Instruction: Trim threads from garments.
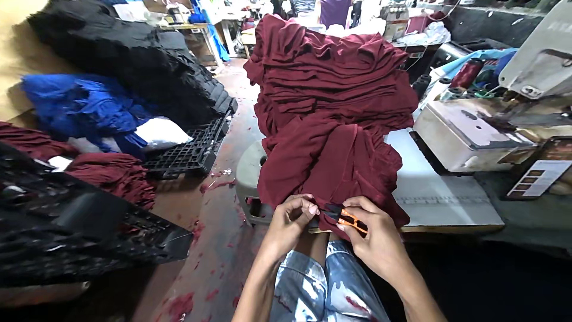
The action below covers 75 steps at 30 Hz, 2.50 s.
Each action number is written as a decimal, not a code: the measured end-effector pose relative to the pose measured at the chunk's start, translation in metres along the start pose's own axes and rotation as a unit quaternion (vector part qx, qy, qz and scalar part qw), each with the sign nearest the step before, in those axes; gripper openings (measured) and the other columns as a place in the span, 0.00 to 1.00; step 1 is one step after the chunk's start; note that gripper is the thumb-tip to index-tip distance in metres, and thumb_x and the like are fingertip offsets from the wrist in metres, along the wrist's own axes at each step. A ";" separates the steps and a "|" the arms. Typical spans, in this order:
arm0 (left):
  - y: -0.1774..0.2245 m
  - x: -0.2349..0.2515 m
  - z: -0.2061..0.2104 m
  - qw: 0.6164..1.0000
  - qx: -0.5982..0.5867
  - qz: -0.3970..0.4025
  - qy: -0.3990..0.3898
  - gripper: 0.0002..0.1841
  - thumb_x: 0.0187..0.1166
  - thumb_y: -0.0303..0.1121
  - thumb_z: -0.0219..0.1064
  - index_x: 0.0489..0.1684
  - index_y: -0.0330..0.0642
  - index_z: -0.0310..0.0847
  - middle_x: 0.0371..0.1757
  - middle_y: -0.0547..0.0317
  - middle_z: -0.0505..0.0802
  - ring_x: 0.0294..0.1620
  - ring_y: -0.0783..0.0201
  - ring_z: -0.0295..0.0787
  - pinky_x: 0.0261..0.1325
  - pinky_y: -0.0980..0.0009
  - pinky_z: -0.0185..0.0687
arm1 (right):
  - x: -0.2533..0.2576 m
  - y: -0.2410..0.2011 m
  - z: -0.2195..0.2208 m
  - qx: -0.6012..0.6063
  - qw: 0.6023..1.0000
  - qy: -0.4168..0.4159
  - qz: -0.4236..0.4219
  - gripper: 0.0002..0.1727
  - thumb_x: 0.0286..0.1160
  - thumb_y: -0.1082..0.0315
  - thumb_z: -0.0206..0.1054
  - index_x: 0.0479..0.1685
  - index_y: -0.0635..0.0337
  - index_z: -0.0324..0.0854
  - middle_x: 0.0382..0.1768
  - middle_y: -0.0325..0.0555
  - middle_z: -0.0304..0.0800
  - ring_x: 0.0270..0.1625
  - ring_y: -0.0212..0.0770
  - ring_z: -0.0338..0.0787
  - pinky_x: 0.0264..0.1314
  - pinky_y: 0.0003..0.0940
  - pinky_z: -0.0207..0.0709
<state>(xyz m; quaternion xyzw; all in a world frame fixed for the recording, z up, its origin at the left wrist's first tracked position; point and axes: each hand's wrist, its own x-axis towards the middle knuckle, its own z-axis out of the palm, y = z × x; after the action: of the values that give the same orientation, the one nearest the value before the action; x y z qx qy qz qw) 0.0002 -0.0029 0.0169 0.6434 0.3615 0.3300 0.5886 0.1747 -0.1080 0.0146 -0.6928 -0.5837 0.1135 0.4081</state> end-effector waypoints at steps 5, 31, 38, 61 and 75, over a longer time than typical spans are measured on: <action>-0.006 -0.005 0.005 0.998 0.047 0.042 0.017 0.05 0.77 0.27 0.68 0.33 0.40 0.90 0.60 0.53 0.89 0.65 0.65 0.85 0.64 0.71 0.84 | 0.004 -0.009 -0.003 -0.005 0.999 -0.021 0.029 0.08 0.66 0.70 0.75 0.42 0.60 0.94 0.55 0.45 0.89 0.52 0.39 0.90 0.55 0.40 0.87; -0.001 0.000 0.014 0.999 0.028 -0.015 0.042 0.05 0.81 0.26 0.67 0.36 0.39 0.87 0.48 0.57 0.92 0.44 0.68 0.90 0.47 0.71 0.86 | 0.002 0.006 0.005 0.147 0.987 0.047 0.053 0.09 0.67 0.65 0.73 0.42 0.58 0.92 0.51 0.39 0.92 0.49 0.25 0.91 0.48 0.21 0.88; -0.004 -0.007 0.018 0.998 -0.026 -0.010 0.048 0.05 0.76 0.27 0.69 0.30 0.40 0.88 0.57 0.53 0.91 0.57 0.64 0.89 0.54 0.70 0.87 | -0.008 0.004 0.005 -0.017 0.999 0.028 -0.022 0.09 0.65 0.71 0.73 0.42 0.62 0.94 0.55 0.48 0.91 0.52 0.43 0.92 0.55 0.44 0.88; 0.012 -0.006 -0.005 0.905 0.380 0.187 0.033 0.07 0.69 0.34 0.79 0.38 0.44 0.89 0.43 0.56 0.89 0.36 0.60 0.89 0.40 0.55 0.89 | 0.002 -0.011 0.014 0.090 0.987 0.134 0.009 0.13 0.76 0.62 0.67 0.51 0.61 0.82 0.34 0.40 0.86 0.32 0.28 0.84 0.37 0.25 0.81; -0.010 0.024 0.006 0.912 0.303 0.248 0.123 0.07 0.77 0.35 0.72 0.34 0.42 0.90 0.49 0.56 0.85 0.50 0.61 0.83 0.52 0.61 0.83 | 0.037 0.014 -0.022 0.045 0.995 0.063 0.063 0.19 0.71 0.67 0.76 0.14 0.56 0.74 0.14 0.36 0.71 0.17 0.30 0.70 0.21 0.30 0.64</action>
<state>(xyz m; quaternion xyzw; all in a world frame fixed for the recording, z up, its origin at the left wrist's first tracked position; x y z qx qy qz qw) 0.0174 0.0146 0.0067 0.8145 0.3421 0.4162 0.2154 0.2091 -0.0840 0.0305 -0.7151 -0.5065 0.1214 0.4663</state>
